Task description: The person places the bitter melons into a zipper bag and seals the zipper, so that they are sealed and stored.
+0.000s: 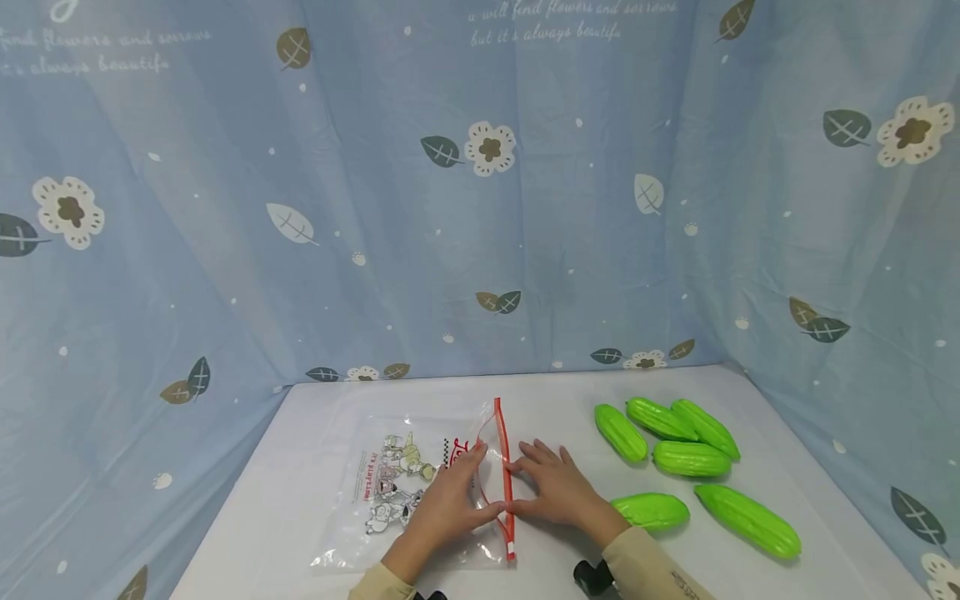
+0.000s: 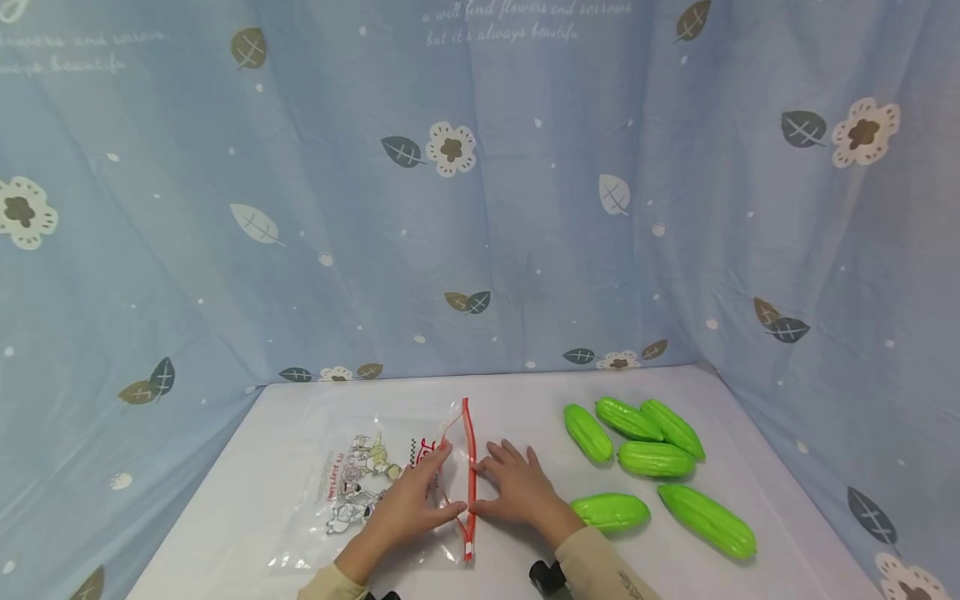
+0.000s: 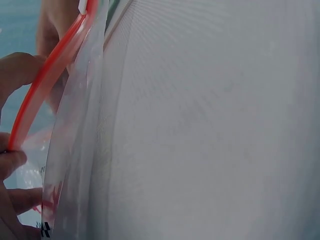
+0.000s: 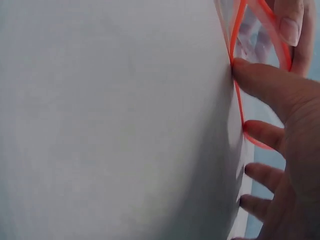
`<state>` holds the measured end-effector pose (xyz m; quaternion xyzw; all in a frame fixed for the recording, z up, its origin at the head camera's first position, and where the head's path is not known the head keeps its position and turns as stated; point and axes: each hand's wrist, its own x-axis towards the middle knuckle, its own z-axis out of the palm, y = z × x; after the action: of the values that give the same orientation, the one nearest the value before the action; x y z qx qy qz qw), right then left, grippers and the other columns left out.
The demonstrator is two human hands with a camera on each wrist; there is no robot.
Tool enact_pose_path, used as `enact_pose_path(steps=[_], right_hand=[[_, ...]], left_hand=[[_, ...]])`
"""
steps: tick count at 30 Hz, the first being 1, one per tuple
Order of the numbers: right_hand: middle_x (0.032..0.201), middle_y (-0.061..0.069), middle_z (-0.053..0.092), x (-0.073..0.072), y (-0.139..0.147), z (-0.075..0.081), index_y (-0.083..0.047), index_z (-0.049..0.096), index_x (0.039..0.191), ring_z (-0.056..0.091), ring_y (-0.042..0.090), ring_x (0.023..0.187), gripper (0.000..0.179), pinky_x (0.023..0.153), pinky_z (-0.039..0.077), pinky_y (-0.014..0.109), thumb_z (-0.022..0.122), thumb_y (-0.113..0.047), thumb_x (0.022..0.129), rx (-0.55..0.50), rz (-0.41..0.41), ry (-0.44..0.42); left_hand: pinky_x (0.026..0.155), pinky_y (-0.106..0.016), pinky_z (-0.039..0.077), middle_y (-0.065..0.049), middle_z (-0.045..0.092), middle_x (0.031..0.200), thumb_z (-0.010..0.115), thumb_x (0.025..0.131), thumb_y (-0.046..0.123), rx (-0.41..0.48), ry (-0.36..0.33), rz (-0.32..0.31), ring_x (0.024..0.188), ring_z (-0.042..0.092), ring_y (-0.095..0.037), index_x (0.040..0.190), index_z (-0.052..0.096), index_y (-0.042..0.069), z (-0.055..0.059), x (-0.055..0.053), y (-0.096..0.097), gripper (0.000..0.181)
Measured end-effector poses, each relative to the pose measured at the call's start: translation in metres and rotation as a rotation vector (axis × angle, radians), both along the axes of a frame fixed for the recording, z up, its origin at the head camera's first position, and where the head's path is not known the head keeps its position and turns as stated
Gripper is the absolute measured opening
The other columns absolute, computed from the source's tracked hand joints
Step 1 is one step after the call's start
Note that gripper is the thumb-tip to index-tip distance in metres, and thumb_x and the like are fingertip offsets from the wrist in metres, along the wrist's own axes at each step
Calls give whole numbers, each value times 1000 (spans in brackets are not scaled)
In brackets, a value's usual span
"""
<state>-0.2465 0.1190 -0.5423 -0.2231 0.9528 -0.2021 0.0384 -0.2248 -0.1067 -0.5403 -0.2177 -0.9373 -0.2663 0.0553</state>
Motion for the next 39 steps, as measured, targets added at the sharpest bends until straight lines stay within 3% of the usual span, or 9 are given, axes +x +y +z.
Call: enact_pose_path(steps=[6,10,16,22,29,39], right_hand=[[158,8,44,-6,0,-1,-23,58,146,29,37,150,80,118,15,68,71,-68,81,-28,52,1],[160,8,41,-11,-3,2,-22,55,148,26,35,152,80,120,12,67,76,-59,81,-24,51,-27],[163,7,37,-12,-5,3,-23,54,150,22,34,153,84,121,9,66,77,-62,79,-21,33,-64],[162,9,37,-10,-3,1,-21,54,149,22,36,153,83,121,9,66,77,-60,80,-37,47,-59],[162,10,38,-10,-1,1,-20,55,148,24,36,153,85,120,10,66,76,-63,79,-53,46,-58],[162,11,38,-10,1,2,-18,55,148,23,37,152,83,120,9,67,77,-62,80,-59,53,-57]], left_hand=[[111,-66,36,-10,47,156,71,84,66,-17,26,10,138,49,-35,154,44,8,-1,2,1,95],[109,-68,36,-11,40,160,72,85,63,-24,34,1,140,47,-35,154,44,7,0,2,2,93],[113,-64,33,-15,41,159,71,85,64,-65,40,-7,141,45,-36,152,47,4,0,-1,2,93],[118,-59,29,-17,38,160,71,85,62,-79,-19,-52,145,39,-37,151,48,5,-1,-7,4,90],[119,-63,21,-13,37,162,69,87,57,-96,-56,-106,148,34,-35,153,48,10,-5,-11,5,83],[119,-65,17,-19,39,159,65,89,60,-101,-77,-135,149,29,-40,152,46,1,-7,-18,6,88]])
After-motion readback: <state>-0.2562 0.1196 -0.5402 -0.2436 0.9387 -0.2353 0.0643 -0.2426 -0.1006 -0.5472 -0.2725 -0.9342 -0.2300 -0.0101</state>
